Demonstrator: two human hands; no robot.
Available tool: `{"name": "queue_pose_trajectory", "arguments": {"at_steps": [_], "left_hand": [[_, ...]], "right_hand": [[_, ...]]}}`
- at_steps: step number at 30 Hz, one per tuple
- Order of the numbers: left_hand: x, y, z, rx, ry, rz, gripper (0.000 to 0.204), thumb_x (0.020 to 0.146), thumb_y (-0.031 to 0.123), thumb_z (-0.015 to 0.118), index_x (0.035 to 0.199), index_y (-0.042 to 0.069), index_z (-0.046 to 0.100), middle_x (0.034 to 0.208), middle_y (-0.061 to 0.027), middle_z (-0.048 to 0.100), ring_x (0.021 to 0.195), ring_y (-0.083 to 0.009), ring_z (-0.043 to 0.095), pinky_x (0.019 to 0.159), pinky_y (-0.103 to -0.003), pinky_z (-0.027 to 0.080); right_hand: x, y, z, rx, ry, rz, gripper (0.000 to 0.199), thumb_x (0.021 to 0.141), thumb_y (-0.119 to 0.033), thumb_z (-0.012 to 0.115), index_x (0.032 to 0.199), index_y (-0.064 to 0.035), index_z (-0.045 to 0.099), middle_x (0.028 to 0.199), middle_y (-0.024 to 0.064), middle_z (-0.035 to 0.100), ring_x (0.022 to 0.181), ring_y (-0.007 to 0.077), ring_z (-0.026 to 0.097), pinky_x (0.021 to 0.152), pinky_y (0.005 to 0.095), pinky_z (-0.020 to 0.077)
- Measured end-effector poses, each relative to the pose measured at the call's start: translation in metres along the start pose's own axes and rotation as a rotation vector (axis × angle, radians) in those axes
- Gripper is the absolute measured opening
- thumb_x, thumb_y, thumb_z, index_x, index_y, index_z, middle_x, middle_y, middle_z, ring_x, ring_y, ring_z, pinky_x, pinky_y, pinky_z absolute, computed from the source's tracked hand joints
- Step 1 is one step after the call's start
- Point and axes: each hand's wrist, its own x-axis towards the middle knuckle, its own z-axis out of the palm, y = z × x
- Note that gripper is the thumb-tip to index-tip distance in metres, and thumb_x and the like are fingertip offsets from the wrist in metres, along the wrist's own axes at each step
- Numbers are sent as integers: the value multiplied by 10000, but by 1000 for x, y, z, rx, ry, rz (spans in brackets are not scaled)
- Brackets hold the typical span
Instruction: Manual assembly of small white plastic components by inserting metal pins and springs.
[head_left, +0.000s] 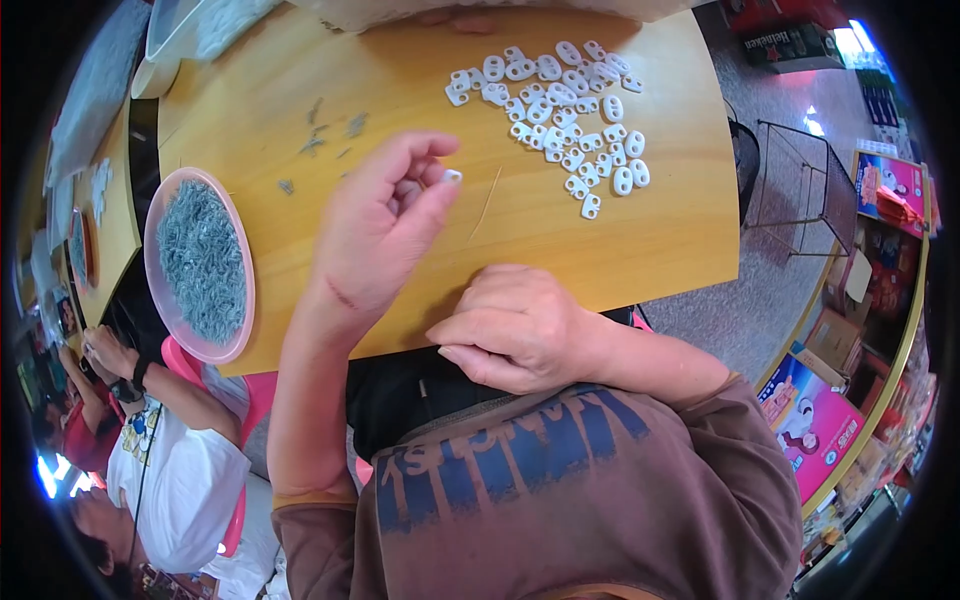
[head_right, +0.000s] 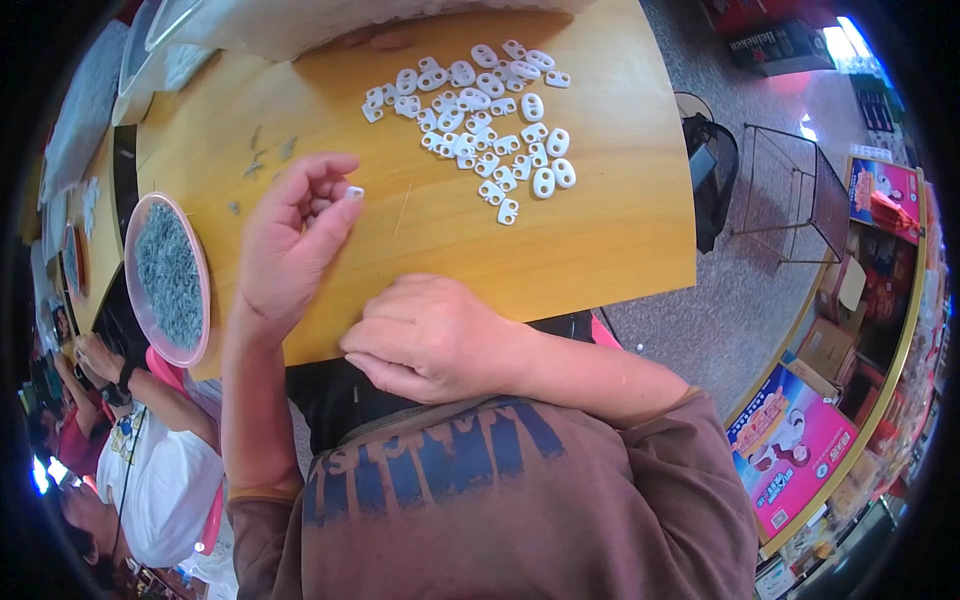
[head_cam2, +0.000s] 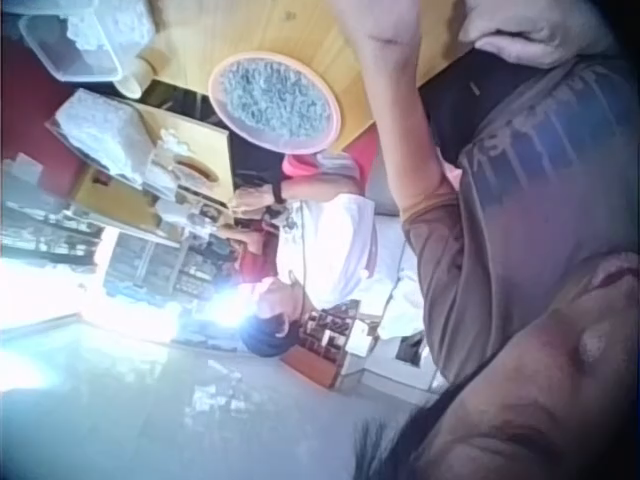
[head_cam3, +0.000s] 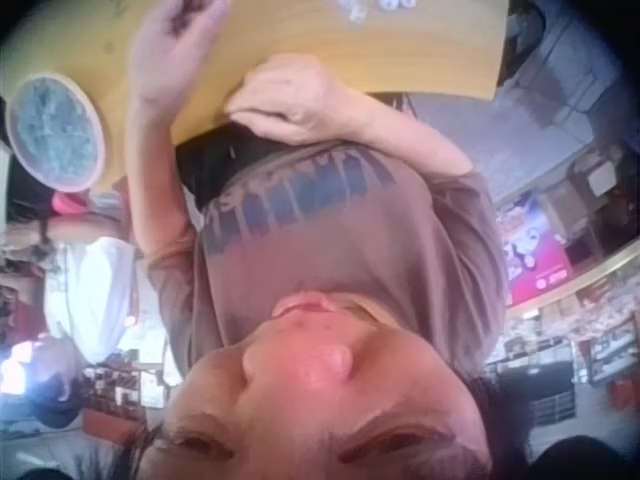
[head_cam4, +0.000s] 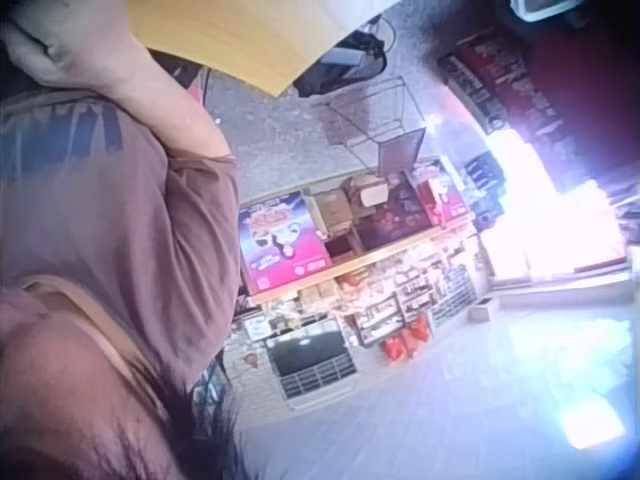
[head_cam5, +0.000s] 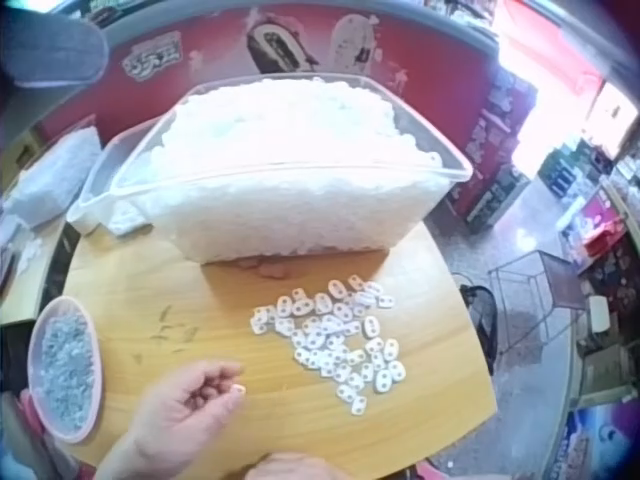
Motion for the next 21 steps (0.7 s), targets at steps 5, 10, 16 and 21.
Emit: {"name": "queue_pose_trajectory", "arguments": {"at_steps": [5,10,16,21], "left_hand": [[-20,-9,-17,-130,125,-36,180,797,26,549,972,-16,538,790,17,514,651,-30,439,603,-147,361],[-55,-17,-22,-252,240,-19,196,813,22,529,1003,-22,506,807,-11,522,661,-36,463,596,-149,375],[-81,-41,-15,-363,402,79,212,823,15,513,1031,-16,481,824,-29,526,670,-48,484,592,-161,398],[-83,-50,-12,-235,419,144,208,806,23,551,1007,-16,514,820,-22,521,700,-56,478,636,-174,406]], "right_hand": [[4,-2,-2,5,-47,52,151,649,-8,621,795,-13,582,638,82,554,535,225,533,475,313,399],[33,-8,-11,-224,-27,160,146,673,-24,614,817,-20,587,636,84,552,529,242,531,486,310,414],[89,4,-5,-697,-160,13,201,653,-68,593,846,-26,556,769,87,550,687,246,538,599,341,424],[105,18,8,-858,-252,-37,184,635,-59,542,817,-30,531,775,82,523,714,243,520,640,337,424]]}}
